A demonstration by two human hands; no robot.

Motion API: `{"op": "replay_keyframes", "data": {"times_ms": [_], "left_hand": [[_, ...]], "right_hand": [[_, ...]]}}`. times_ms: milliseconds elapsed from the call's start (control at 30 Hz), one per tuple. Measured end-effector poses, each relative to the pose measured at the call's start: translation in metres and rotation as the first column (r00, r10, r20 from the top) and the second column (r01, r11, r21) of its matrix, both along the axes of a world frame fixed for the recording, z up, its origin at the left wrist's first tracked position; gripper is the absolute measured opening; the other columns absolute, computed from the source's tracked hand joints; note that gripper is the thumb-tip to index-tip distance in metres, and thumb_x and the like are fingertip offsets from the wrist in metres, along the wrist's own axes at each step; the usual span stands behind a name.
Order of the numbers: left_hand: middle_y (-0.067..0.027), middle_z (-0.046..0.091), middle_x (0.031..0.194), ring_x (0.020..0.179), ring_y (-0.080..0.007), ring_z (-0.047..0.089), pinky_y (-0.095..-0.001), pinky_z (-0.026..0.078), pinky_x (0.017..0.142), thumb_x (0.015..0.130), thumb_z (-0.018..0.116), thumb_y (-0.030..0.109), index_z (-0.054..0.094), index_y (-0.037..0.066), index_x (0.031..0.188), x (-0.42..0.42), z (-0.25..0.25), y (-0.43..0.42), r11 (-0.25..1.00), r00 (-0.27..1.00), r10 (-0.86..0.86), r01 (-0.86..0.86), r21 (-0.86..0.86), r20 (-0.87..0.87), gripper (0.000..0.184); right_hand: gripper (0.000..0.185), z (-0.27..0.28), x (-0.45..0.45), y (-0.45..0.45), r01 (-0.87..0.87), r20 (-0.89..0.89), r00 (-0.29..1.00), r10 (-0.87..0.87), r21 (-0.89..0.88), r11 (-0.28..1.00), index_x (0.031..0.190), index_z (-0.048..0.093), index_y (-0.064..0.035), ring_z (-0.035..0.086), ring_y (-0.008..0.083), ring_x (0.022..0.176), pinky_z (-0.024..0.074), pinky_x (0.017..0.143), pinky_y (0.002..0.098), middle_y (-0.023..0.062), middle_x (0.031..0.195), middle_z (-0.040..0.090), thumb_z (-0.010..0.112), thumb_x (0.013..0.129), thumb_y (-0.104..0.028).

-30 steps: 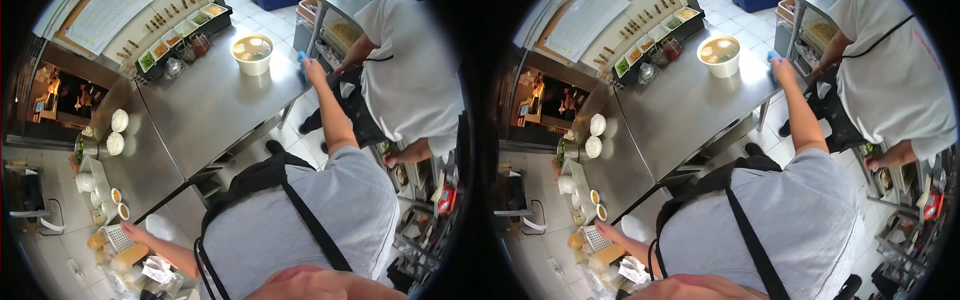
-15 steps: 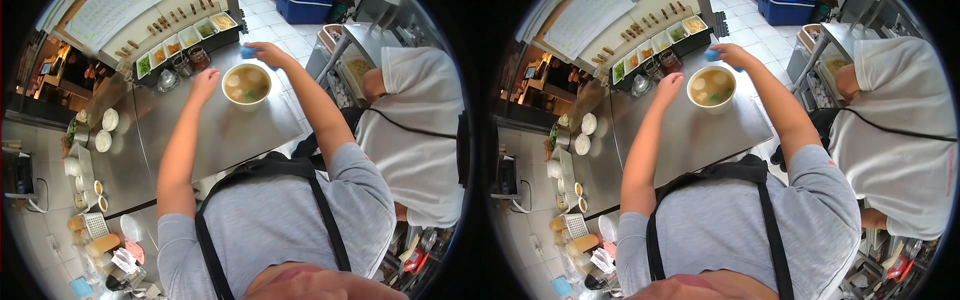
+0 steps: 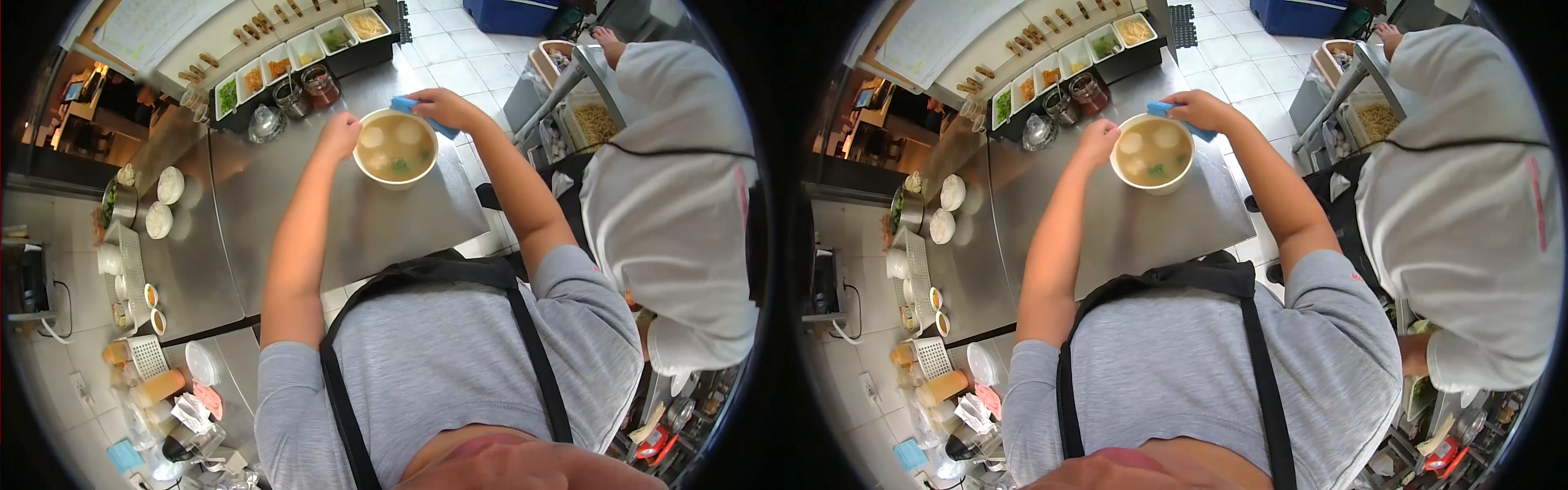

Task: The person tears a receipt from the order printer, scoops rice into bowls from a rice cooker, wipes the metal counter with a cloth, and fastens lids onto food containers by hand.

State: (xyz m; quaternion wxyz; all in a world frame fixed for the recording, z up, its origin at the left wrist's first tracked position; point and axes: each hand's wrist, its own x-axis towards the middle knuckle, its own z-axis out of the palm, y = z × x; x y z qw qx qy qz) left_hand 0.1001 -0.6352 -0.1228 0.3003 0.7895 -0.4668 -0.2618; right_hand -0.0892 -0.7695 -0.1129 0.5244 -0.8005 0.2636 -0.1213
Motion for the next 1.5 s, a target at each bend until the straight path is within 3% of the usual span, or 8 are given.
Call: {"op": "replay_keyframes", "data": {"times_ms": [367,667,900,1067,1100,1167,1300,1500], "left_hand": [[-0.009,0.057,0.074,0.045,-0.0126,0.051,-0.0266,0.045,0.041,0.08,0.041,0.013,0.036,0.005,0.116,-0.013,0.014,0.068,0.936,0.829,0.352,-0.325,0.137,-0.436,0.037],[-0.0075,0.054,0.066,0.046,-0.0122,0.05,-0.0277,0.047,0.044,0.077,0.04,0.007,0.026,0.013,0.128,-0.017,0.013,0.13,0.885,0.671,0.404,-0.459,0.08,-0.622,0.053],[-0.0086,0.056,0.074,0.047,-0.0131,0.051,-0.027,0.047,0.045,0.077,0.04,0.005,0.027,0.013,0.127,-0.008,0.015,0.17,0.794,0.559,0.503,-0.601,0.096,-0.659,0.052],[-0.0082,0.056,0.072,0.047,-0.0125,0.052,-0.0268,0.047,0.045,0.077,0.04,0.006,0.03,0.012,0.125,-0.005,0.017,0.189,0.746,0.532,0.529,-0.664,0.062,-0.661,0.049],[-0.0082,0.056,0.072,0.047,-0.0124,0.052,-0.0267,0.047,0.045,0.077,0.041,0.006,0.031,0.012,0.125,-0.005,0.016,0.193,0.736,0.527,0.53,-0.675,0.051,-0.664,0.049],[-0.0073,0.055,0.068,0.047,-0.0122,0.052,-0.0258,0.047,0.044,0.077,0.043,0.007,0.03,0.01,0.125,-0.006,0.016,0.197,0.727,0.526,0.537,-0.685,0.046,-0.659,0.05],[-0.0067,0.056,0.066,0.046,-0.0116,0.052,-0.0248,0.046,0.043,0.077,0.048,0.009,0.031,0.01,0.125,-0.009,0.012,0.203,0.693,0.492,0.539,-0.72,0.028,-0.684,0.051],[-0.0075,0.057,0.071,0.049,-0.0119,0.055,-0.023,0.044,0.04,0.075,0.051,0.01,0.036,0.011,0.12,-0.014,-0.008,0.227,0.637,0.49,0.502,-0.767,-0.079,-0.713,0.048]], "right_hand": [[0.042,-0.037,-0.03,0.114,0.269,0.26,0.837,-0.481,0.57,0.776,0.117,0.033,-0.0016,0.048,0.0166,0.091,0.0415,0.076,0.0277,0.0125,0.105,0.047,0.045,0.076,-0.003],[0.039,-0.002,-0.009,0.162,0.088,0.04,0.941,-0.336,0.93,0.357,0.118,0.03,-0.0081,0.052,0.0212,0.089,0.046,0.076,0.0383,0.0101,0.102,0.047,0.042,0.081,-0.007],[0.03,0.014,-0.015,0.131,-0.259,0.16,0.964,0.214,0.754,0.604,0.102,0.049,-0.0014,0.053,0.0157,0.084,0.0433,0.077,0.0279,0.0069,0.091,0.055,0.046,0.073,-0.005],[0.028,0.034,0.02,0.058,-0.094,0.19,0.982,-0.007,0.518,0.85,0.101,0.048,0.0005,0.056,0.0156,0.065,0.0471,0.061,0.0264,0.0074,0.08,0.056,0.046,0.075,-0.008],[0.028,0.03,0.032,0.049,-0.058,0.161,0.987,-0.013,0.432,0.9,0.101,0.049,0.0009,0.056,0.0161,0.062,0.0469,0.058,0.0259,0.0077,0.078,0.056,0.047,0.075,-0.01],[0.028,-0.002,0.058,0.033,-0.06,-0.007,0.998,0.062,-0.357,0.932,0.1,0.053,-0.0005,0.055,0.0157,0.064,0.0441,0.059,0.0262,0.0086,0.078,0.057,0.054,0.078,-0.018],[0.033,0.006,0.099,0.096,-0.097,-0.105,0.987,0.12,0.2,0.975,0.102,0.048,-0.0005,0.053,0.0119,0.057,0.0417,0.049,0.0241,0.0049,0.069,0.053,0.055,0.079,-0.022],[0.025,-0.016,0.122,0.141,-0.247,-0.08,0.959,0.272,0.235,0.94,0.095,0.047,0.0021,0.046,0.0103,0.044,0.0397,0.038,0.0215,0.005,0.062,0.05,0.054,0.076,-0.013]]}}
